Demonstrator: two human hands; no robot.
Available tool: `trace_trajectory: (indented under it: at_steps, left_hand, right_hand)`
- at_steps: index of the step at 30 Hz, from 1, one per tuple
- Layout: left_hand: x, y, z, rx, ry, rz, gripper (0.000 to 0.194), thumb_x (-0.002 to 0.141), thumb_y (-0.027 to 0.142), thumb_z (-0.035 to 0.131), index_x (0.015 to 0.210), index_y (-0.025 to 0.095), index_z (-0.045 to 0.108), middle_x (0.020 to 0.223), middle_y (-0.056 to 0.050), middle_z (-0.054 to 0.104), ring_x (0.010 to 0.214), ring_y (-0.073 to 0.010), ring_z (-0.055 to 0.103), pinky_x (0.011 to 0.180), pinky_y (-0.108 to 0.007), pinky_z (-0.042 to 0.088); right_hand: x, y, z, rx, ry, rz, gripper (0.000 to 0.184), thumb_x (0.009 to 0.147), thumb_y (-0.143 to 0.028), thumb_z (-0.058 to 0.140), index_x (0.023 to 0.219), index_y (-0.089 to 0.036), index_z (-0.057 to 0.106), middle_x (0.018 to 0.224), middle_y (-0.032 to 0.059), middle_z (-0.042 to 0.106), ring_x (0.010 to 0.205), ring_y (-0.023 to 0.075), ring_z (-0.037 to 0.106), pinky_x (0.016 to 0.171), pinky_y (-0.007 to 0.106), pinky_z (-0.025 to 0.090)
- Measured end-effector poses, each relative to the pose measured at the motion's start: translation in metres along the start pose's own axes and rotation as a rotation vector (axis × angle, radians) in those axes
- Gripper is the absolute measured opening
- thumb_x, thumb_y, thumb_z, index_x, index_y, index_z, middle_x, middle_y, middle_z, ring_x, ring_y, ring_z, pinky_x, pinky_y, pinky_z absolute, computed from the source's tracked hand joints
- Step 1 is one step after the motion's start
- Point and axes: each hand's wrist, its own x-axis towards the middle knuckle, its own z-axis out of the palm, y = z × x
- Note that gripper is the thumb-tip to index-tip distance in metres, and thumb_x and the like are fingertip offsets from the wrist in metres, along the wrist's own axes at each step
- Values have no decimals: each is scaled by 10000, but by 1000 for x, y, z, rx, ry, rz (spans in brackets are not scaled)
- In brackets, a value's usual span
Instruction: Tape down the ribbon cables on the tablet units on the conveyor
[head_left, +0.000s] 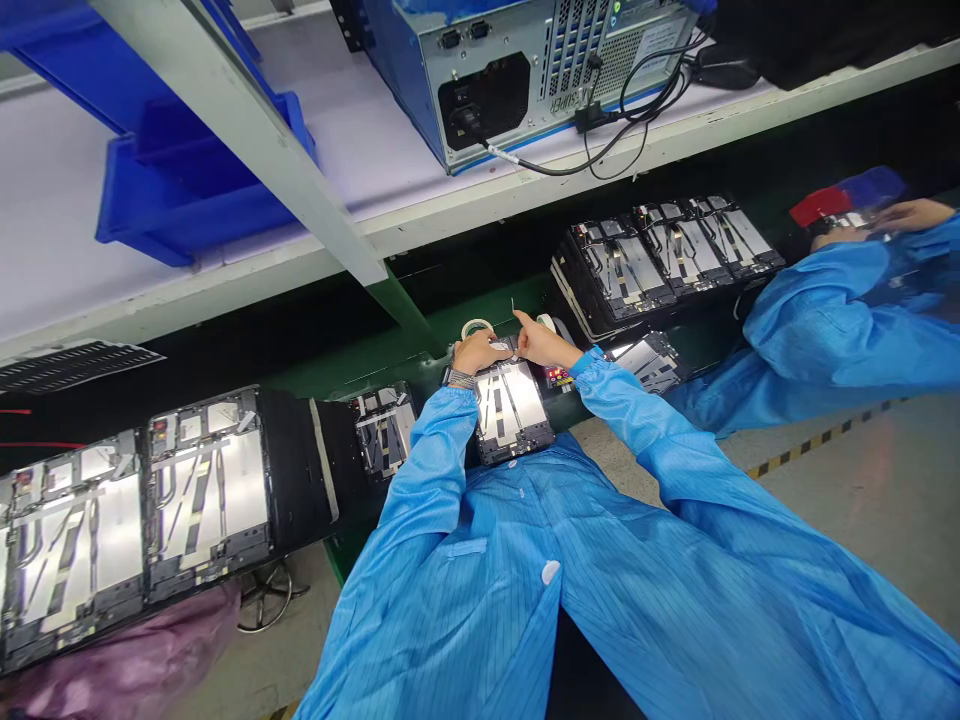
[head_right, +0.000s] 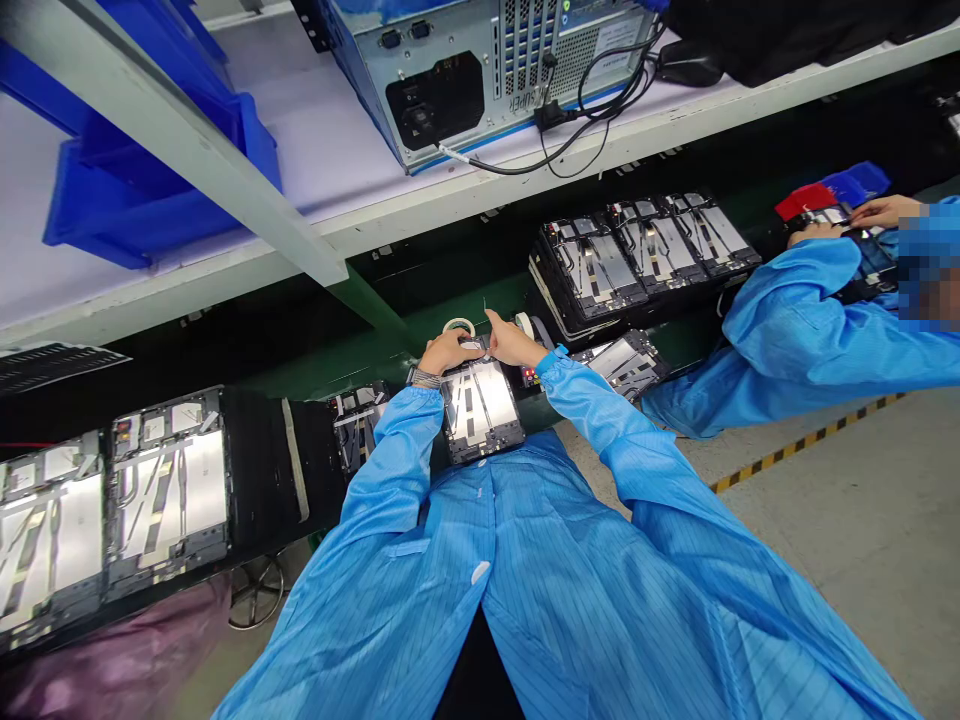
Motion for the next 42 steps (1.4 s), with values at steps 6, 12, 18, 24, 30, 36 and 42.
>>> trace_trajectory:
  at_steps: [6,12,18,24,30,36,42]
  left_hand:
    - [0,-1,2,3,14,10,739,773,734,756,1357,290,663,1379,-94,733,1322,-365,643,1161,-462,384]
    - [1,-2,3,19,10,19,762,776,762,733,1363,283,658,1372,-95,737,1327,-365,642,1147,-460,393]
    - [3,-3,4,24,14,30,743,774,751,741,1346,282,664,1373,-97,738,1338,-370,634,1148,-466,389]
    - [6,-7,6,-3,10,37,711,785,708,741,1346,279,664,1309,-97,762,1312,-364,646,1132,-462,387]
    - [6,-7,6,-29,23,33,675,780,668,771,1308,256,688,1266,-112,768,1263,-385,662,1131,-496,378]
    - [0,-11,2,-141,162,146,431,870,456,768,1233,231,714,1319,-133,725,1238,-353,648,1063,-461,463]
    - [-27,-42,-15,-371,506,326,239,944,333,692,1163,241,719,1256,-94,726,1229,-308,626,1092,-475,480]
  right_hand:
    - [-4,-10,3,-158,26,-32,1056,852,-125,789,1703,-110,165,864,45,741,830,261,688,779,334,536]
    - [-9,-20,-2,-197,26,-28,1031,846,-115,797,1700,-145,220,892,62,764,890,295,720,858,361,533]
    - [-5,-30,-3,-309,38,11,1060,807,-144,871,1691,-200,288,1051,144,778,1052,370,716,926,406,516]
    - [4,6,-18,-43,131,171,1285,593,-359,1045,1665,-195,356,1056,116,727,1061,355,678,952,431,519]
    - [-10,40,2,425,281,246,1100,794,-533,856,1665,-138,312,898,4,631,865,221,628,882,390,529]
    - [-21,30,35,367,281,190,1184,735,-446,844,1696,-143,223,1094,54,603,745,169,570,791,378,515]
    - [-27,23,48,335,284,130,1080,805,-389,737,1704,-177,179,1181,86,597,765,174,552,836,412,526]
